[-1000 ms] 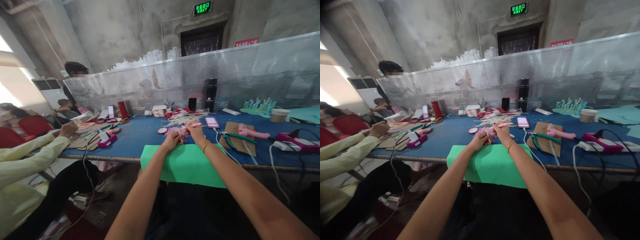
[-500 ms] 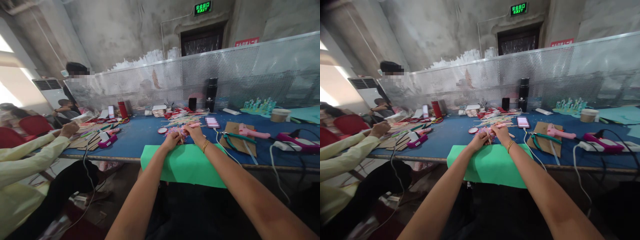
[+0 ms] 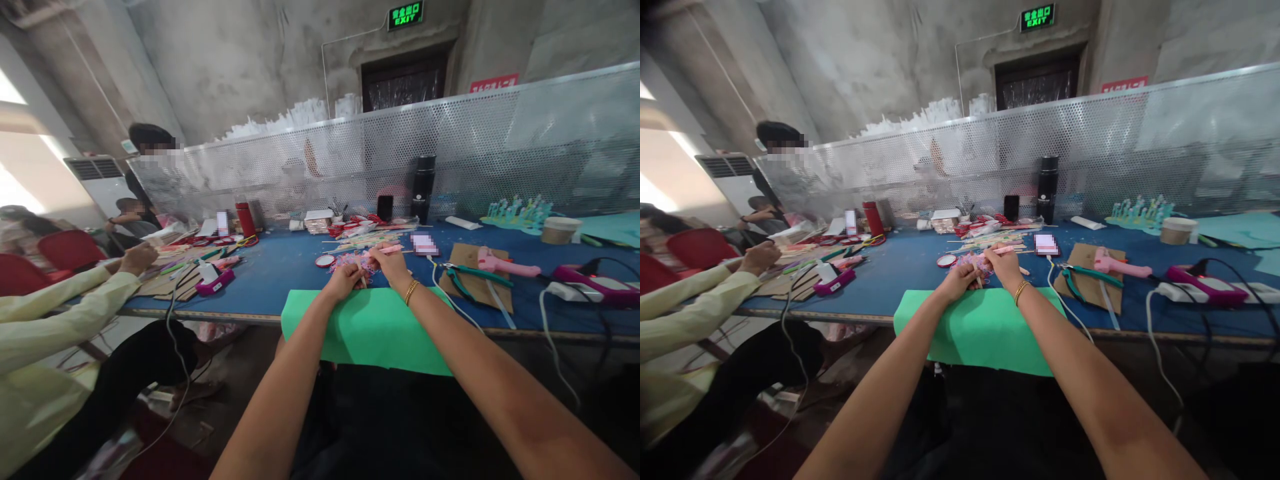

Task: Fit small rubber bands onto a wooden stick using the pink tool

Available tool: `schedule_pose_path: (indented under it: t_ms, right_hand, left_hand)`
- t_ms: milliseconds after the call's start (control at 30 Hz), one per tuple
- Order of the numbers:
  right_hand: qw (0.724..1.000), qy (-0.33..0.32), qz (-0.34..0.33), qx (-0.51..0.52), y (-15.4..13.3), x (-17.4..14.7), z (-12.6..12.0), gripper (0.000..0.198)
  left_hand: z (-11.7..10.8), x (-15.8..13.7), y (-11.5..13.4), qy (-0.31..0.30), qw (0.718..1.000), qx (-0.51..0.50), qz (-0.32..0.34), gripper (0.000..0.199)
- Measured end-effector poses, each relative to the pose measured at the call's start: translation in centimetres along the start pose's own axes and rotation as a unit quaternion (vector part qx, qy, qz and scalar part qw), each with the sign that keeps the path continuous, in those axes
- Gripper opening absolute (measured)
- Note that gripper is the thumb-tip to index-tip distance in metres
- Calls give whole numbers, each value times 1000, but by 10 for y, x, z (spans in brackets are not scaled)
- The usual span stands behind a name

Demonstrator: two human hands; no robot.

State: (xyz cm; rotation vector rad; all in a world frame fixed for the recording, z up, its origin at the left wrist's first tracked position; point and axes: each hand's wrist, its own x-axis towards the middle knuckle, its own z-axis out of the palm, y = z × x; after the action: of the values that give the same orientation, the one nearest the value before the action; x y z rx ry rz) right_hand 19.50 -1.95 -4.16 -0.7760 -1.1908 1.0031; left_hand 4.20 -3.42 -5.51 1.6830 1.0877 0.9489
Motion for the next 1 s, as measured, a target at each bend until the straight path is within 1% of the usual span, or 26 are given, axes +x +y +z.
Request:
schedule_pose_path:
  t_ms: [67,200,367,533,700,867,1000]
  right_hand:
    - [1000,2,0,7,0,0,0,30]
    - [999,-30,6,8,0,0,0,30]
    - [1000,4,3,6,0,0,0,29]
    - [1000,-26,5,11,0,0,0,27]
    - [1000,17,2,7,0,1,0,29]
    - [1000,-22,14,11,0,1,0,30]
    - [1000,14,9,14,1,1,0,29]
  left_hand:
    - [0,0,0,-4,1000,0,0,34]
    - [0,1,-1,-6,1000,-4,0,33]
    - [0,1,-1,-5,1000,-14,-2,33]
    - [0,0,0,-10,1000,-10,4,31]
    - [0,0,0,-3,1000,-6,5,34]
    - [0,1,-1,-7,1000,-14,-1,33]
    - [0,0,0,-1,1000,-5,-4,32]
